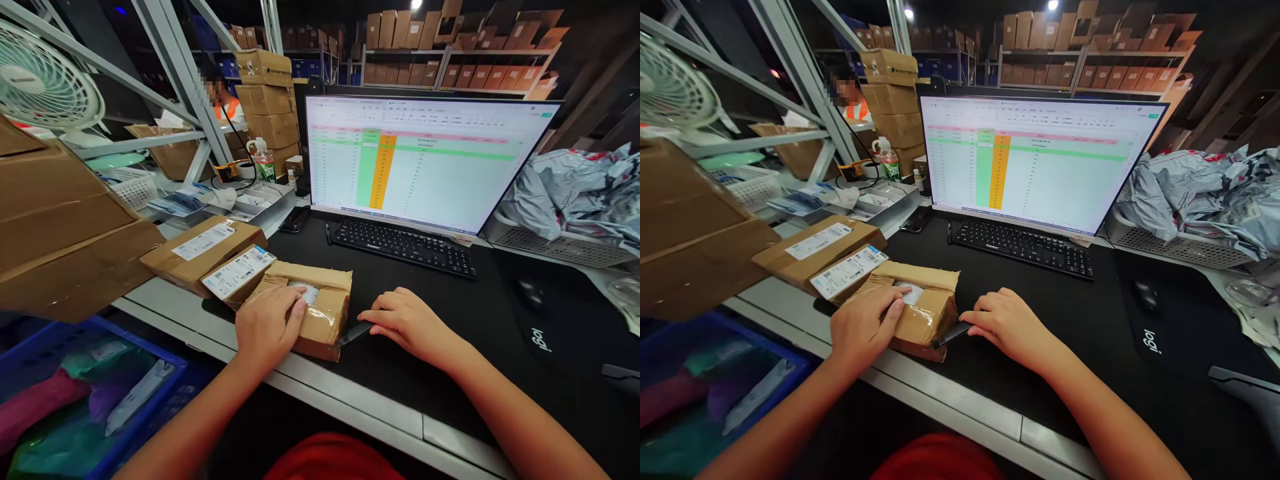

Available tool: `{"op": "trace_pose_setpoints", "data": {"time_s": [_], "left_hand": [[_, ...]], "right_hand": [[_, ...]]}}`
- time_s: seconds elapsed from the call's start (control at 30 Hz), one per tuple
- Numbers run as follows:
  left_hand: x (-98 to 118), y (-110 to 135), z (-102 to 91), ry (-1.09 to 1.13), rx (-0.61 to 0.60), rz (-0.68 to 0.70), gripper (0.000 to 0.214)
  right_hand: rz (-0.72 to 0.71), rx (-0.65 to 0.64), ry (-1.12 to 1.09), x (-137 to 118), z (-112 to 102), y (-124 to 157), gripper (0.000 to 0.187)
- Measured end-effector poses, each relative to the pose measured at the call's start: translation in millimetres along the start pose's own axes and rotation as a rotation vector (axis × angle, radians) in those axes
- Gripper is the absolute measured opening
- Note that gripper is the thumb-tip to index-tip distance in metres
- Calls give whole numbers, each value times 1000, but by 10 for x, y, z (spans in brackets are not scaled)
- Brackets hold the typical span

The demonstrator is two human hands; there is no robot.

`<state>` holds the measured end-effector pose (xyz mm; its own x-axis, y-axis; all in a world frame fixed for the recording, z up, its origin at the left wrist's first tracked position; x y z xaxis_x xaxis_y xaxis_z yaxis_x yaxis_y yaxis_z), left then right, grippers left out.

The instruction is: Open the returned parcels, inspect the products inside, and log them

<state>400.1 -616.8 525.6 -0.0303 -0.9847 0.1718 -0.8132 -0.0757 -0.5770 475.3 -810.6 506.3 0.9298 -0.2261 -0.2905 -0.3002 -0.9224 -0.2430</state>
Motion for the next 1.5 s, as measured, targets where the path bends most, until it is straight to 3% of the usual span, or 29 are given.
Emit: {"op": "trace_pose_setpoints", "data": {"time_s": [0.27, 0.53, 0.83, 1.0, 1.1, 1.17, 1.3, 1.4, 1.5], "left_hand": [[11, 29, 3, -37, 19, 60, 38], [45, 19, -27, -11, 21, 88, 32], [30, 13, -29, 36, 51, 60, 30], [32, -1, -6, 51, -7, 46, 25], [23, 3, -25, 31, 18, 35, 23], [41, 22, -52, 34, 43, 58, 22], [109, 92, -138, 84, 106, 162, 22], [91, 133, -157, 51, 150, 213, 28], [54, 175, -163, -50, 237, 297, 56]], "right_hand": [[-16, 65, 13, 130, -106, 18, 36], [81, 268, 167, 286, -219, 39, 36], [-23, 124, 22, 168, -206, 65, 31], [-50, 217, 82, 50, -174, 30, 31], [-24, 271, 150, 103, -188, 32, 32], [48, 322, 199, 267, -239, 60, 34], [376, 499, 276, 805, -502, 255, 40], [477, 418, 228, 995, -609, 338, 39], [653, 385, 238, 1109, -819, 522, 34]]}}
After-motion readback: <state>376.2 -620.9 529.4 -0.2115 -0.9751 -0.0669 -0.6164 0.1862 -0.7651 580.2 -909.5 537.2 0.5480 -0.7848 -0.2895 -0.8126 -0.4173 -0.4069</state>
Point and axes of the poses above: each hand's wrist, its own y-axis away from the middle knuckle, its own z-axis out of the palm, x = y × z, the point moved 9 cm from there along -y, towards the middle knuckle, and after that the axes turned 1 degree about -y, right-handed, at the moved point
